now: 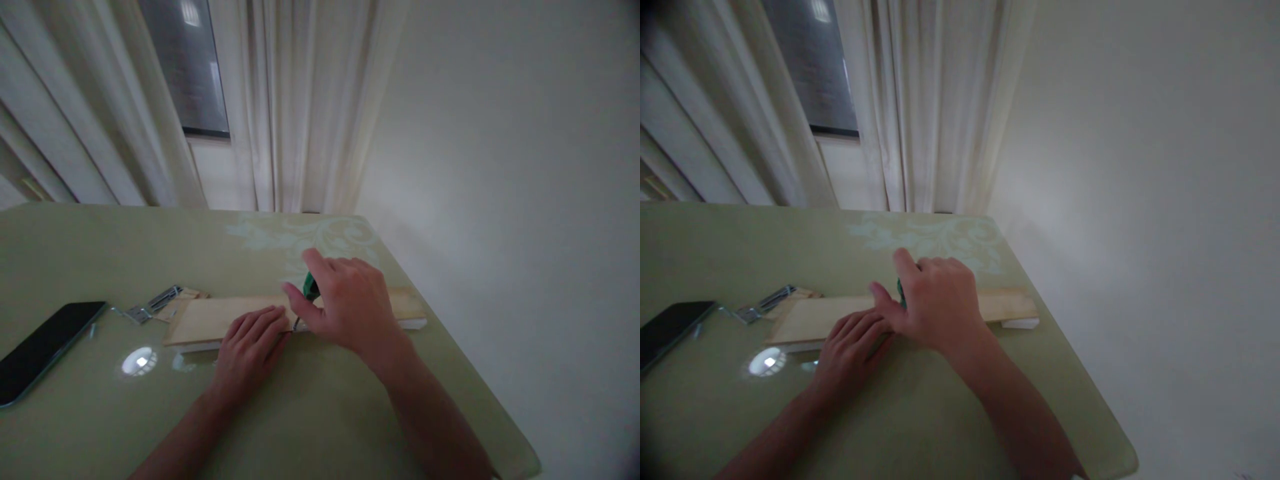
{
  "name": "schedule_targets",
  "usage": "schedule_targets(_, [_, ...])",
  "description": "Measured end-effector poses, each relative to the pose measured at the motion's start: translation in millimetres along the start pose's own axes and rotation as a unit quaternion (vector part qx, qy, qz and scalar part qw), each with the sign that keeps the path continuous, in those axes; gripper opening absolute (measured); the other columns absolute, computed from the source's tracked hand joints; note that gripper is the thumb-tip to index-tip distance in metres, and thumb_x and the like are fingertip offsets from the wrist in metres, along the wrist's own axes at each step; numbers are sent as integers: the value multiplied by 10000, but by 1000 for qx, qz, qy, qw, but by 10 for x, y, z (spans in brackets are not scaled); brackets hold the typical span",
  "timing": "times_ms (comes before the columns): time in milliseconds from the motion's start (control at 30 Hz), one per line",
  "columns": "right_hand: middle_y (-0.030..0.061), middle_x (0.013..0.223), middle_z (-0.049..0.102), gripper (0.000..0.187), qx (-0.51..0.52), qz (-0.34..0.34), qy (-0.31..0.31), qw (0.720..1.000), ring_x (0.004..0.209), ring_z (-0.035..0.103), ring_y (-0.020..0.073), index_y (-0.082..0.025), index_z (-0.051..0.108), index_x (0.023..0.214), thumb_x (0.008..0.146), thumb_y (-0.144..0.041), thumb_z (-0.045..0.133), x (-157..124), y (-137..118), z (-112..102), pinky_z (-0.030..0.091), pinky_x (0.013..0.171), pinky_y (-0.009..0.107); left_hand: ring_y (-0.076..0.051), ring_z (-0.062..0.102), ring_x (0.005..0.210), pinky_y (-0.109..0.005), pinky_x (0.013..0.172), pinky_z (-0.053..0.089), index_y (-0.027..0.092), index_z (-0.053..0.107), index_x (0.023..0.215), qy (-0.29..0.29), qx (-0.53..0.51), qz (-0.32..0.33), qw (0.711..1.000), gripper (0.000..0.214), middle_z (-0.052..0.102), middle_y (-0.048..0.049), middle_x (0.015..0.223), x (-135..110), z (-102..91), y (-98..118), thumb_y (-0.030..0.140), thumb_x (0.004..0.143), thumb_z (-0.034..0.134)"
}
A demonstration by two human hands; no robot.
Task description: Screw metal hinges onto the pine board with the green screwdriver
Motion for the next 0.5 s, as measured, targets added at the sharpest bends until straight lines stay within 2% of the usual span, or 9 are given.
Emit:
schedule_targets(67, [37,777,727,377,-3,8,-8,1000,709,627,211,-226,684,1121,1091,-477,404,-1,16,9,336,652,337,-255,713,1192,-408,1033,484,226,718,1191,-1,-2,2,1000,173,790,-68,1264,-3,1,1,242,1057,608])
schedule_targets(133, [38,899,753,316,32,-50,-10,998,806,650,212,-241,655,1254,1076,-365,426,-8,-23,5,375,705,334,-258,710,1195,-408,1035,482,224,718,1194,-4,-3,-1,1000,174,788,-71,1265,-5,4,0,250,1059,611])
schedule_targets(200, [53,1006,752,375,45,-85,1,995,910,655,231,-244,597,1372,1031,-367,500,-17,-49,-11,399,749,340,-264,712,1189,-408,1024,487,221,724,1176,-2,-2,-5,1000,171,794,-78,1242,-6,4,1,260,1064,601])
schedule_targets(267, [61,945,741,380,13,-40,9,999,856,645,237,-237,631,1303,1038,-482,515,-12,-12,-15,381,703,341,-265,712,1193,-413,1023,490,224,725,1181,-2,-2,-6,1000,174,793,-77,1250,-7,6,3,258,1061,603])
schedule_targets(333, [46,850,724,356,-10,-5,5,1000,766,624,214,-242,675,1154,1079,-508,450,-6,21,-7,346,659,333,-261,712,1199,-417,1031,489,234,720,1197,-9,-3,-7,1000,178,787,-67,1276,-8,12,2,249,1055,615])
schedule_targets(367, [40,849,725,330,-3,-16,0,1000,765,624,204,-245,678,1132,1093,-457,428,-4,16,-2,345,662,329,-259,713,1200,-418,1033,488,238,717,1203,-12,-3,-7,1000,180,784,-62,1284,-8,14,0,249,1055,616])
schedule_targets(433, [41,929,741,274,24,-64,-1,998,840,641,204,-249,663,1212,1069,-346,451,-4,-14,1,365,699,323,-258,715,1195,-417,1026,488,240,717,1193,-13,-2,-6,1000,173,788,-60,1275,-7,14,-4,256,1061,607])
schedule_targets(500, [56,947,745,303,21,-67,11,997,863,643,220,-229,652,1253,1033,-373,502,-5,-14,-5,369,704,329,-260,717,1188,-416,1020,487,236,718,1176,-8,-1,-1,1000,163,794,-62,1254,-4,8,-4,258,1065,601])
Point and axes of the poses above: each hand's wrist, its own x-axis towards the middle knuckle, its own z-axis out of the palm, y = z × x, the point moved 4 cm from there along x, towards the middle knuckle
